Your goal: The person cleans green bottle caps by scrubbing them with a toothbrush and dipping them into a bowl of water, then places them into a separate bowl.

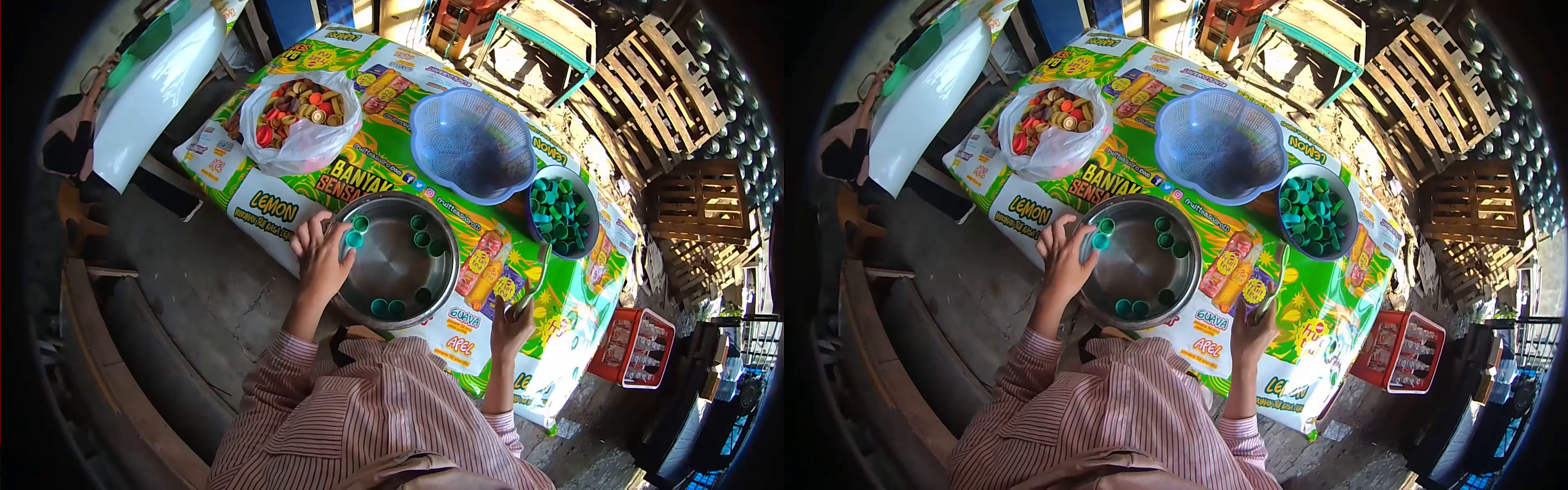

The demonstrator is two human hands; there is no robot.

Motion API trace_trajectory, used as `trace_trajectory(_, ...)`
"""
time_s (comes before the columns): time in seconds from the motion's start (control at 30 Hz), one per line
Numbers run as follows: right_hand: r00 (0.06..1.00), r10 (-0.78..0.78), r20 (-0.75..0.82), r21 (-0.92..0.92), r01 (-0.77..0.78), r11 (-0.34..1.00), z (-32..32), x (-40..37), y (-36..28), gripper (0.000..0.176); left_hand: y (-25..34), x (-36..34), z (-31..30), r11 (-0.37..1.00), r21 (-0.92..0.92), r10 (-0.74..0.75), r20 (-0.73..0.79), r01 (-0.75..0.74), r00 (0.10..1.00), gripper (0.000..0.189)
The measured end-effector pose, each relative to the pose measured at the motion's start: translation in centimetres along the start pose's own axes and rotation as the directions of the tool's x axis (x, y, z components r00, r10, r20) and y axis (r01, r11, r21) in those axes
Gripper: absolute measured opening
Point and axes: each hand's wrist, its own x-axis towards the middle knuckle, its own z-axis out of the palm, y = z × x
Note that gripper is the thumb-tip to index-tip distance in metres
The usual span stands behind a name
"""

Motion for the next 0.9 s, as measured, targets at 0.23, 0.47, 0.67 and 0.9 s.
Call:
trace_trajectory(0.23,0.993,-0.073,0.092,0.018,0.071,0.997,0.8,-1.6,-1.1,0.053,-0.9,0.0,2.5,0.996,0.063,0.057,0.087,-0.063,0.995,0.038)
trace_trajectory(0.47,0.986,-0.13,0.107,0.002,0.13,0.991,0.9,-1.7,-1.5,0.051,-0.9,-0.7,3.8,0.993,0.013,0.118,0.093,-0.12,0.989,0.013)
trace_trajectory(0.67,0.99,-0.099,0.103,0.033,0.096,0.995,0.9,-2.0,-2.4,0.046,1.4,-1.5,4.1,0.939,-0.155,0.323,0.083,-0.308,0.943,0.008)
trace_trajectory(0.9,0.98,-0.154,0.122,0.015,0.154,0.988,0.6,-2.1,-2.3,0.045,1.9,-1.1,5.4,0.857,-0.469,0.329,0.178,-0.214,0.927,0.033)
